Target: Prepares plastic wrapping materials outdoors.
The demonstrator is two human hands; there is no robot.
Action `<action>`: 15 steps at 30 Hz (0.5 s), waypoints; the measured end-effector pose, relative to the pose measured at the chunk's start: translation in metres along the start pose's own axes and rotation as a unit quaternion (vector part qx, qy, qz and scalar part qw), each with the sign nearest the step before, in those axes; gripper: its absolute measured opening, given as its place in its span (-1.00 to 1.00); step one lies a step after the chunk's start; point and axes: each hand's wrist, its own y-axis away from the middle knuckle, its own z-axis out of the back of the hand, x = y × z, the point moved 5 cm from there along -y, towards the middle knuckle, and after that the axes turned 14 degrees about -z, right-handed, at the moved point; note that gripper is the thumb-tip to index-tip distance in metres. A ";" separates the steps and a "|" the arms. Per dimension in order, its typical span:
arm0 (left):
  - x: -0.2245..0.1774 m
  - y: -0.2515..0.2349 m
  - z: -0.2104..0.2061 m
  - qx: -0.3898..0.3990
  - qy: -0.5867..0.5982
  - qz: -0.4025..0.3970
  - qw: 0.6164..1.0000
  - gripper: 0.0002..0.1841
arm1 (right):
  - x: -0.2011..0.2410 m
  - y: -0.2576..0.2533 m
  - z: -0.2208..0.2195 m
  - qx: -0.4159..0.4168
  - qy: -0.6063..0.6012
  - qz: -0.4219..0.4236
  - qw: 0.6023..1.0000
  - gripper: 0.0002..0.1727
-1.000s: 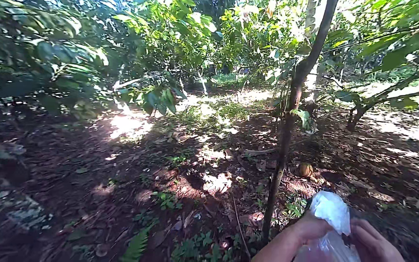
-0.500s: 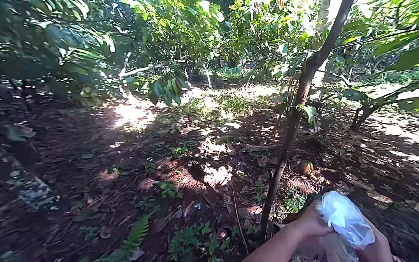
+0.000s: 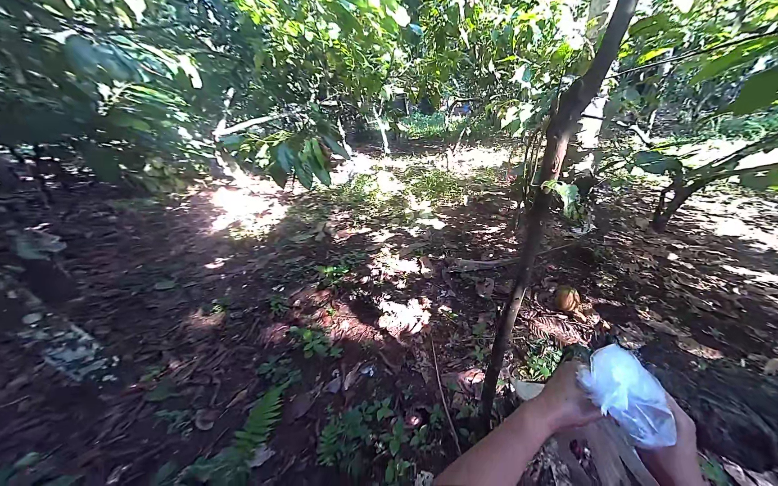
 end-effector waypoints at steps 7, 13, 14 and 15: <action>0.006 0.009 -0.002 -0.113 0.083 -0.033 0.990 -0.62 | -0.010 -0.008 -0.009 0.047 -0.096 -0.166 0.980 -0.76; 0.001 0.018 -0.003 -0.140 0.090 0.047 0.985 -0.52 | -0.017 -0.006 -0.014 0.100 -0.133 -0.241 0.956 -0.89; 0.000 0.018 -0.002 -0.136 0.081 0.058 0.986 -0.51 | -0.016 -0.006 -0.014 0.102 -0.134 -0.248 0.954 -0.90; -0.001 0.018 -0.002 -0.130 0.074 0.068 0.986 -0.51 | -0.017 -0.005 -0.014 0.102 -0.130 -0.250 0.954 -0.89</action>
